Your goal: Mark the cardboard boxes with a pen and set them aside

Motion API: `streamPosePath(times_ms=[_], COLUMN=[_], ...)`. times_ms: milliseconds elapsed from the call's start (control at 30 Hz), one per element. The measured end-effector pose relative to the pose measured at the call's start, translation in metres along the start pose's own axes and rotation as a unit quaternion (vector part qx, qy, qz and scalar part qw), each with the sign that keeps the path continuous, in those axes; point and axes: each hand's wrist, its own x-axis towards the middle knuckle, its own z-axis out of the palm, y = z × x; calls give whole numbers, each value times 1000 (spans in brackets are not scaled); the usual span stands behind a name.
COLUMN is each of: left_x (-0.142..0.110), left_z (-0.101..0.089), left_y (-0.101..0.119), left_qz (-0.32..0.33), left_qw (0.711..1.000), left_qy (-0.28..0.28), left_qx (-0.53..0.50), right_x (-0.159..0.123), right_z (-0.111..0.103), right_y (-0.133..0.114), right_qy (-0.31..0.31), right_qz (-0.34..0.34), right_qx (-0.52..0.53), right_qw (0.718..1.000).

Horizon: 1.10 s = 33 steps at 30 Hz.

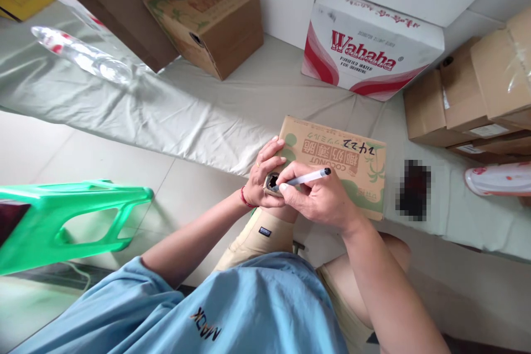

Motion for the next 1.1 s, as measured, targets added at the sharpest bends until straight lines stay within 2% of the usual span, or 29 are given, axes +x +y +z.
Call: streamPosePath(times_ms=[133, 200, 267, 333, 400, 467, 533, 600, 700, 800, 867, 933, 1033, 1100], left_x=[-4, -4, -2, 0, 2, 1, 0, -2, -3, -5, -12, -24, -49, -66], left_z=[-3, -4, -5, -7, -7, -6, -2, 4, 14, 19, 17, 11, -6, -21], left_y=[0, 1, 3, 5, 8, 12, 19, 29, 43, 53, 55, 56, 59, 63], left_qz=[-25, -27, -23, -18, -15, -20, -38, -59, -90, -122, -151, -195, -258, -278], left_qw=[999, 998, 999, 999, 999, 999, 999, 997, 994, 990, 986, 977, 956, 941], left_qy=[-29, -32, -31, -28, -26, -22, -18, -13, -9, -18, -33, -52, -91, -138], left_qx=[31, 36, 30, 20, 15, 21, 34, 49, 69, 72, 70, 73, 102, 135], right_x=[0, -2, -8, -19, -38, -64, -96, -126, -153, -155, -150, -146, -150, -156], right_z=[3, 4, 2, -8, -29, -56, -80, -93, -90, -78, -78, -86, -101, -106], right_y=[3, 2, 0, -2, 1, 16, 40, 70, 111, 138, 150, 157, 164, 170], right_qy=[52, 112, 202, 315, 425, 515, 567, 531, 444, 382, 373, 387, 419, 419], right_qz=[-8, -8, -5, 2, 14, 40, 100, 240, 363, 414, 428, 438, 463, 493], right_qx=[22, 50, 107, 177, 222, 225, 195, 125, 81, 31, -28, -108, -229, -276], right_qw=[998, 992, 974, 933, 878, 826, 794, 803, 815, 825, 823, 804, 747, 711])
